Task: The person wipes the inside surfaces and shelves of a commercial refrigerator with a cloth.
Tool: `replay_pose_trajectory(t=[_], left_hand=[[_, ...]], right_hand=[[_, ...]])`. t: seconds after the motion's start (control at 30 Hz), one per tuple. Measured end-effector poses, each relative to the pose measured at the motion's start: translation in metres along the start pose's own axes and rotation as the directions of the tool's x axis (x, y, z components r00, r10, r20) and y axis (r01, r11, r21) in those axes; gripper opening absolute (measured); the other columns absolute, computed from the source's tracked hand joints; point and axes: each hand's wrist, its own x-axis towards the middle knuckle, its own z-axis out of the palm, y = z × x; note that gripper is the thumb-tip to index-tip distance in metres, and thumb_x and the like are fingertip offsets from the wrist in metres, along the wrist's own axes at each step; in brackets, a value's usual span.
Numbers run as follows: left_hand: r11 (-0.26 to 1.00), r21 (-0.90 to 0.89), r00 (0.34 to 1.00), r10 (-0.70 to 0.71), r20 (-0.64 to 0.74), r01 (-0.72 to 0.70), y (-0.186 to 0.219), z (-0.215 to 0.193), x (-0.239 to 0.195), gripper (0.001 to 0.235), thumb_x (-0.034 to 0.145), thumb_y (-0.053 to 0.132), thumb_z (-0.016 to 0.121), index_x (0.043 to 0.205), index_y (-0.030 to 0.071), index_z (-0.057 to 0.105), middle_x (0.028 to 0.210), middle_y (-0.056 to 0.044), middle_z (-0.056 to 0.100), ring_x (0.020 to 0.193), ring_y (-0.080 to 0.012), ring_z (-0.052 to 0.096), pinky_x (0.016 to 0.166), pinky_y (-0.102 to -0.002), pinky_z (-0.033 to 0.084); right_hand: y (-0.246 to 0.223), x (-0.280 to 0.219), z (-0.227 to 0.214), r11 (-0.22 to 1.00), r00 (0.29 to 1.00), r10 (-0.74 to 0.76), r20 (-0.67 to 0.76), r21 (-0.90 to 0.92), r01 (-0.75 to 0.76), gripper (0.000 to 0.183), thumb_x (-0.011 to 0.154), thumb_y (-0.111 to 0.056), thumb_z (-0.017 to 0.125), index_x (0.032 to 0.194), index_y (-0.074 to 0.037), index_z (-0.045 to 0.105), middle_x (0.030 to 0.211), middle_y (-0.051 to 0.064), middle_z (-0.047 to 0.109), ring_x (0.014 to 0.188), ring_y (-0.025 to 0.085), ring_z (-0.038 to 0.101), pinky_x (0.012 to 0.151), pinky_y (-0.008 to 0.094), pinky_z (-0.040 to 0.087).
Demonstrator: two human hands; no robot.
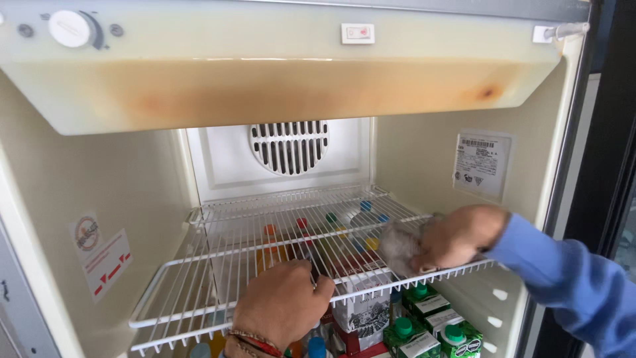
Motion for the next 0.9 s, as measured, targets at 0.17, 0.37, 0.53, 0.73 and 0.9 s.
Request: replay_pose_trajectory(t=[0.17, 0.37, 0.53, 0.73, 0.9], left_hand=[[0.999, -0.009, 0.999, 0.040, -0.016, -0.041, -0.002, 0.002, 0.002, 0.062, 0.126, 0.063, 0.050, 0.120, 0.009, 0.078, 0.116, -0.010, 0.080, 0.106, -0.0298, 0.077, 0.093, -0.055, 0.064], [0.995, -0.065, 0.992, 0.069, -0.101, -0.076, -0.012, 0.015, 0.017, 0.053, 0.122, 0.055, 0.055, 0.121, 0.009, 0.082, 0.117, -0.013, 0.084, 0.106, -0.0358, 0.079, 0.093, -0.061, 0.063], [0.998, -0.062, 0.999, 0.009, -0.035, -0.011, -0.002, 0.004, 0.003, 0.050, 0.123, 0.052, 0.049, 0.126, 0.009, 0.075, 0.122, -0.012, 0.079, 0.106, -0.0309, 0.076, 0.095, -0.056, 0.064], [0.998, -0.067, 0.998, -0.009, 0.055, 0.013, -0.003, 0.000, 0.002, 0.057, 0.130, 0.063, 0.051, 0.127, 0.012, 0.076, 0.117, -0.009, 0.073, 0.099, -0.0272, 0.070, 0.091, -0.055, 0.065], [0.997, -0.068, 0.999, 0.043, -0.016, -0.044, -0.007, 0.005, 0.006, 0.050, 0.128, 0.054, 0.049, 0.139, 0.011, 0.071, 0.114, -0.007, 0.074, 0.100, -0.0267, 0.074, 0.091, -0.054, 0.066]], right_hand=[[0.000, 0.013, 0.007, 0.808, 0.834, -0.533, -0.142, 0.205, 0.552, 0.041, 0.138, -0.059, 0.038, 0.149, -0.022, 0.053, 0.139, 0.003, 0.056, 0.118, 0.022, 0.058, 0.102, 0.037, 0.054], [-0.086, 0.010, -0.020, 0.894, 0.911, -0.348, -0.221, 0.215, 0.393, 0.091, 0.128, -0.067, 0.029, 0.206, -0.037, -0.007, 0.214, 0.008, -0.014, 0.199, 0.040, -0.003, 0.161, 0.073, 0.006], [-0.104, 0.062, -0.056, 0.932, 0.951, -0.177, -0.253, 0.266, 0.244, 0.094, 0.130, -0.070, 0.026, 0.204, -0.031, -0.016, 0.215, 0.001, -0.021, 0.194, 0.041, 0.032, 0.159, 0.068, 0.035], [-0.103, 0.173, -0.071, 0.904, 0.944, -0.153, -0.294, 0.345, 0.254, 0.101, 0.129, -0.076, 0.027, 0.203, -0.029, -0.024, 0.214, 0.010, -0.017, 0.198, 0.043, 0.010, 0.162, 0.070, 0.008], [-0.112, 0.018, -0.062, 0.956, 0.961, -0.184, -0.204, 0.189, 0.223, 0.091, 0.131, -0.071, 0.025, 0.206, -0.030, -0.005, 0.216, 0.005, -0.006, 0.198, 0.036, 0.022, 0.163, 0.070, 0.015]])
